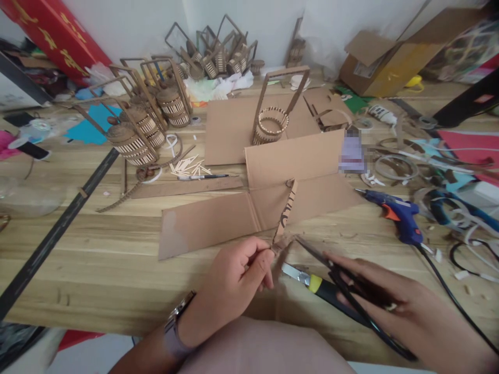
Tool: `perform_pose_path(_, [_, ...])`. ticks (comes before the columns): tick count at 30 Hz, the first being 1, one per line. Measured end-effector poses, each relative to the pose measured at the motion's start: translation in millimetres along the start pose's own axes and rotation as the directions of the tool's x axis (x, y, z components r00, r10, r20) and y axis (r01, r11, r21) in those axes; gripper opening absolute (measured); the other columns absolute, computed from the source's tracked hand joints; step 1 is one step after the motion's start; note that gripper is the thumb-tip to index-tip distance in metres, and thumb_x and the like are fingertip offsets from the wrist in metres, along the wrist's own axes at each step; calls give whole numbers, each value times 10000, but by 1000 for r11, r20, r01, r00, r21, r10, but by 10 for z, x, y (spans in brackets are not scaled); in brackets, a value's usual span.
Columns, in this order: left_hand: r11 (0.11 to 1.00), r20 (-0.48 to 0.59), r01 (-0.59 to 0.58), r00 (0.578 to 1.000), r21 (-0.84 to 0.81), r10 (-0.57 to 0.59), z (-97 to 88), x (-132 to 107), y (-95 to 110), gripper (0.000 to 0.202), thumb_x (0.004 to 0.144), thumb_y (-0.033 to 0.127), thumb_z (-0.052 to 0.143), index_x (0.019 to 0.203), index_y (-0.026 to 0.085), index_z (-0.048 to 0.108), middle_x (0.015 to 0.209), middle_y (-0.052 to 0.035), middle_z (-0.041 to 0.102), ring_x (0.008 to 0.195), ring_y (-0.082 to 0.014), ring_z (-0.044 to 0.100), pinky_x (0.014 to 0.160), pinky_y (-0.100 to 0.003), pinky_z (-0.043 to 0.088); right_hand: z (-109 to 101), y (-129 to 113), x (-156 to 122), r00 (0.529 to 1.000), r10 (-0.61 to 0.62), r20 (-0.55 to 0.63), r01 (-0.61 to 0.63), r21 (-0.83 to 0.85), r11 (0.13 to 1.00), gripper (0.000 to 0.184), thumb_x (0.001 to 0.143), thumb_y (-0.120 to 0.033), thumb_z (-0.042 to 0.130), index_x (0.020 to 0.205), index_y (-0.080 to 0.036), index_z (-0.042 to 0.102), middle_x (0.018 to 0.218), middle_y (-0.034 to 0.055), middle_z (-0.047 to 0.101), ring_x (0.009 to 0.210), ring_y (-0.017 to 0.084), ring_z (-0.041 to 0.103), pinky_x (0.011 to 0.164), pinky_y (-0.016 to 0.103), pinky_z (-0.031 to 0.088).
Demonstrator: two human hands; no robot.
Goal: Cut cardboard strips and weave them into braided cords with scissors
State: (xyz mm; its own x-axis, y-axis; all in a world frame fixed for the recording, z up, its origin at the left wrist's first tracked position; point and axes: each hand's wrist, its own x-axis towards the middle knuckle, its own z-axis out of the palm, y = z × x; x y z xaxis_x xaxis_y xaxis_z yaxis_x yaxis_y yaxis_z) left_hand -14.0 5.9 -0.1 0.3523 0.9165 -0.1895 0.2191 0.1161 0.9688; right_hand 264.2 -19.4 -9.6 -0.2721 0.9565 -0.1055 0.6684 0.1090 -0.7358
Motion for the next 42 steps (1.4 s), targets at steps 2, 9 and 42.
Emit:
perform_pose_path(2, [1000, 4, 18, 1000, -11, -18, 4, -2, 14, 290, 1000, 342, 454, 775, 195, 562, 629, 20, 659, 537, -98, 566, 536, -185, 431, -49, 155, 17, 984, -90, -153, 50, -245, 968, 461, 898, -467, 601, 1321, -296, 664, 1077, 80, 768, 869, 253, 766, 608, 275, 621])
perform_pose_path(9, [999, 3, 9, 1000, 46, -9, 17, -15, 34, 291, 998, 307, 463, 753, 191, 570, 636, 28, 664, 548, -91, 583, 571, -194, 436, 100, 581, 134, 951, -249, -185, 28, -750, 661, 460, 971, -360, 387, 1270, -134, 654, 893, 145, 727, 712, 307, 714, 592, 438, 578])
perform_pose_path(42, [838, 87, -225, 974, 498, 209, 97, -47, 118, 202, 983, 162, 517, 817, 179, 631, 712, -1, 707, 614, -150, 631, 570, -247, 399, 546, -697, 298, 783, -491, -381, 361, -365, 858, 116, 916, -155, 575, 919, -253, 637, 821, -9, 757, 823, 193, 718, 836, 402, 494])
